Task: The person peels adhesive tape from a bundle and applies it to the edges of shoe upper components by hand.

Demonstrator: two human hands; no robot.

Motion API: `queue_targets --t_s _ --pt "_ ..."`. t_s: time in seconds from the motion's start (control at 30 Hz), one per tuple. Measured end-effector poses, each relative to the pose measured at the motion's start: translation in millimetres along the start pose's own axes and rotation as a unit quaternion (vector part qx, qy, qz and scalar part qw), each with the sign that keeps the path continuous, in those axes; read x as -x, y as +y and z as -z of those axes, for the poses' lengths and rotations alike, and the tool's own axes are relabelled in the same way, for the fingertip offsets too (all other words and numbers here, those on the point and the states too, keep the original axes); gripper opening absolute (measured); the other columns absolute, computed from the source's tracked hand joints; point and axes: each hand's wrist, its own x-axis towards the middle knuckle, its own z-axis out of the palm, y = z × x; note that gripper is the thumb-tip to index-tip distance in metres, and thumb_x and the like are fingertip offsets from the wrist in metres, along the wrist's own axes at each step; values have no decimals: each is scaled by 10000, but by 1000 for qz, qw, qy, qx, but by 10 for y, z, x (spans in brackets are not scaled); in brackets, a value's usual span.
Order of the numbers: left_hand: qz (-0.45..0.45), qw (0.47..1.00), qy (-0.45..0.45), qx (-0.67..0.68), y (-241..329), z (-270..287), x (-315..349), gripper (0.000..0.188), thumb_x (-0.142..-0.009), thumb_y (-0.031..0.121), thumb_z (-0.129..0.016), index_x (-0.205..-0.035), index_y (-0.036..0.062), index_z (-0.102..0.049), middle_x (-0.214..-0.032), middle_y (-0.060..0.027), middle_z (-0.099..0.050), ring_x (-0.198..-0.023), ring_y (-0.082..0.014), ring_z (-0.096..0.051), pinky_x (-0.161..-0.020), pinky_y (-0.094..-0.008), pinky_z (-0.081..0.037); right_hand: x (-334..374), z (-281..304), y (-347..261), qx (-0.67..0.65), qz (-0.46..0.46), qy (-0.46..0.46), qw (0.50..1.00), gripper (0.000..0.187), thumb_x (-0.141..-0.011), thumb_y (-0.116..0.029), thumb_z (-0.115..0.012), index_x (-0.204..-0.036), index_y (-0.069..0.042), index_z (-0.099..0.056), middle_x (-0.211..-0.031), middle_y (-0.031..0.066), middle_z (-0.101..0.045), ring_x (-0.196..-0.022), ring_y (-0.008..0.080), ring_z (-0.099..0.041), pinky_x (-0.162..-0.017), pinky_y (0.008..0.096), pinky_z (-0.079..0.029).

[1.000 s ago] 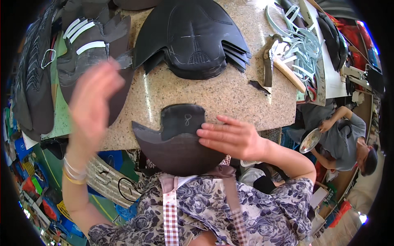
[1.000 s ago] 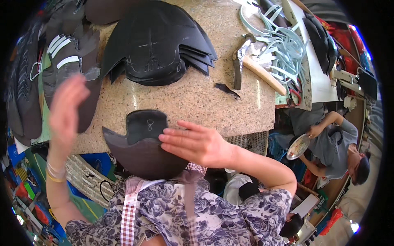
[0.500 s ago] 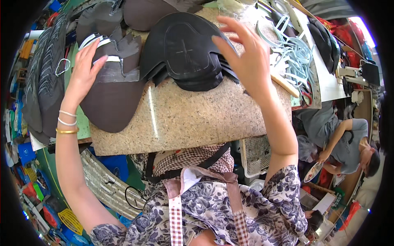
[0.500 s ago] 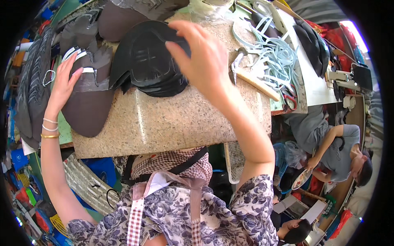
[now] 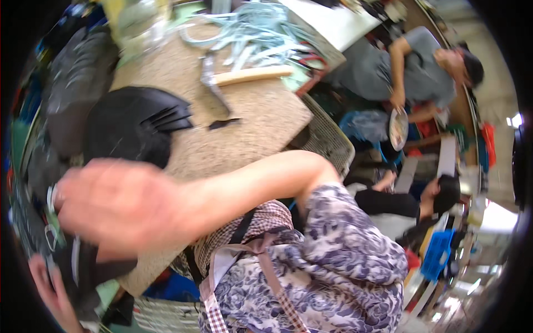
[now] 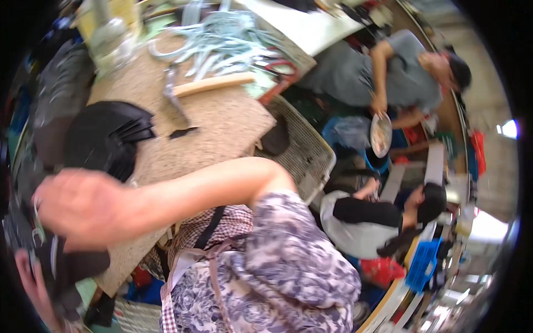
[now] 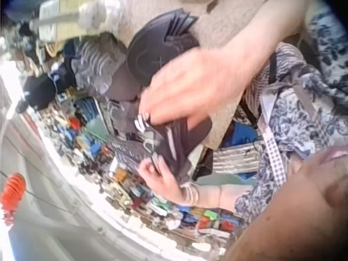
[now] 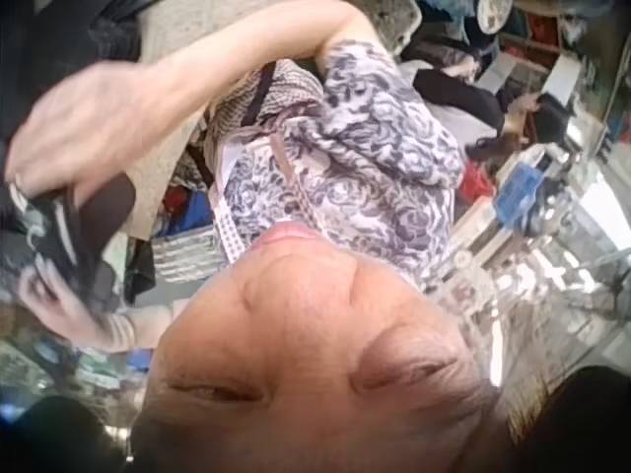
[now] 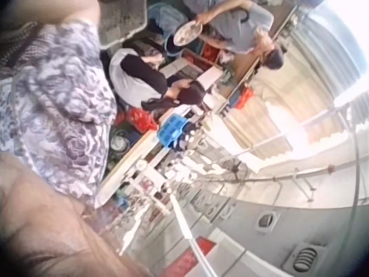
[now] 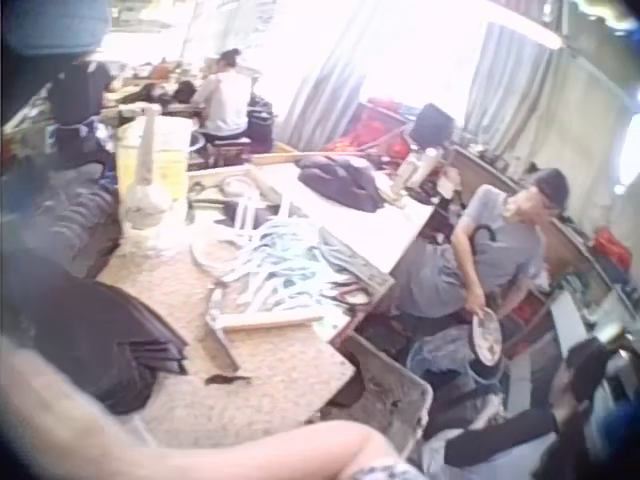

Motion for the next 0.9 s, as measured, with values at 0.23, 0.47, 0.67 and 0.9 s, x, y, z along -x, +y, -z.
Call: queue_targets --t_s 0.23,0.47,0.67,0.9 --pt "-69 987 -84 -121 1435 -599 376 252 -937 41 -590 -1168 -26 -514 -1034 -193 -617 -946 -264 -632 -834 -341 -508 40 -393 47 -89 -51 -244 964 487 -634 -515 -714 -758 -48 -656 -714 49 -650 -968 312 -558 -1003 655 -296" --pt "-79 976 13 -201 -476 241 -391 375 -996 103 -481 -1331 -58 -428 -1319 -199 -509 -1221 -271 -496 -1053 -345 -358 330 -406 214 69 -65 -62 994 560 -629 -380 -786 -1079 -95 -612 -1181 141 -584 -1178 342 -513 -964 507 -419" --pt "-191 972 35 -132 831 -1045 -706 290 -866 -27 -558 -1137 38 -640 -1102 -126 -632 -1046 -274 -593 -918 -356 -447 590 638 513 81 -382 -65 918 259 -787 -56 -699 -1037 -67 -633 -890 97 -641 -746 212 -658 -632 316 -551" --pt "-423 882 -209 0 1427 -1950 -1128 219 -783 37 -689 -1001 58 -677 -1066 -65 -662 -884 -233 -587 -779 -335 -493 716 544 257 -44 -521 -32 852 284 -833 -109 -721 -1058 -6 -582 -863 84 -663 -717 129 -655 -584 252 -523"
